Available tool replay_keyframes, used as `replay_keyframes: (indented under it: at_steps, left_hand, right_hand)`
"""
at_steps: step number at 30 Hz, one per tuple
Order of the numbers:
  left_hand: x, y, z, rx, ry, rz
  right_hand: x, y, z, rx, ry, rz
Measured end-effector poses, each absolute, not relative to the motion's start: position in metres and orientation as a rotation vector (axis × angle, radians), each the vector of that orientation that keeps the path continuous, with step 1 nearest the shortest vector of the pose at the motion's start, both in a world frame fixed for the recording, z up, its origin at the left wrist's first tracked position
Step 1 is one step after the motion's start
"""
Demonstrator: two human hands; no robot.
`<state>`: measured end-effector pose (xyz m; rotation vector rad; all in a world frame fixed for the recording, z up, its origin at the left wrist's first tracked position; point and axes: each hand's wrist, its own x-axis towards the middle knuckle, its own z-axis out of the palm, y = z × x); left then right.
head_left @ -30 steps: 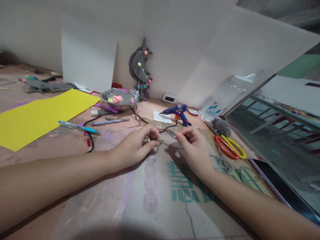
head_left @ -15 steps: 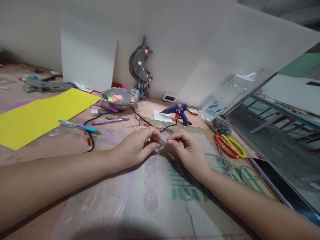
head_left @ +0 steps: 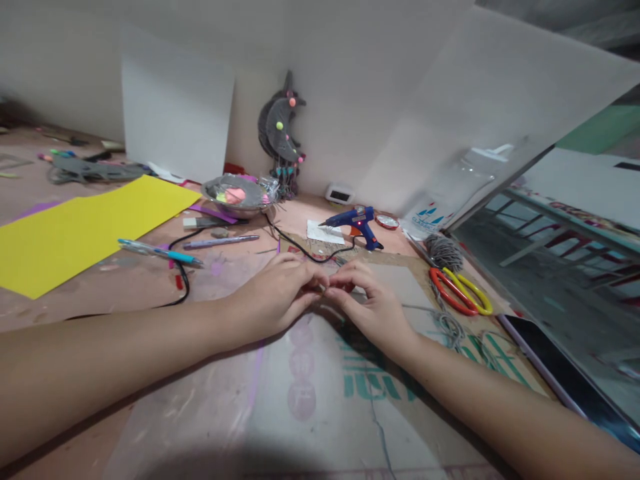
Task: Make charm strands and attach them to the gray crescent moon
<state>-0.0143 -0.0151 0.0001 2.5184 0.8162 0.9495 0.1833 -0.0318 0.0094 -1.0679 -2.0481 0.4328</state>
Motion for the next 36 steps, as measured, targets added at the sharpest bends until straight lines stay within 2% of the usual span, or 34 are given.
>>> replay_keyframes:
  at_steps: [8,19,26,32,36]
  left_hand:
    - [-0.015,-0.015,0.001,2.514,0.793,0.944]
    - [-0.014,-0.014,0.001,2.361,0.902,0.944]
    - [-0.015,-0.008,-0.002,2.090,0.927,0.977]
    - [-0.015,-0.005,-0.004,1.999,0.863,1.025]
    - [-0.014,-0.005,-0.003,1.962,0.836,1.046]
  right_hand:
    - [0.181,-0.033,0.010,-1.139,-2.028,0.464]
    - [0.195,-0.021,0.003,-1.145,-1.527,0.620]
    - [0.191,-0.022,0.012,-1.247,-1.654,0.557]
    - [0.188,-0.023,0.007,-1.213,-1.627,0.736]
    - [0.188,-0.025,0.005,-1.202,-1.737,0.647]
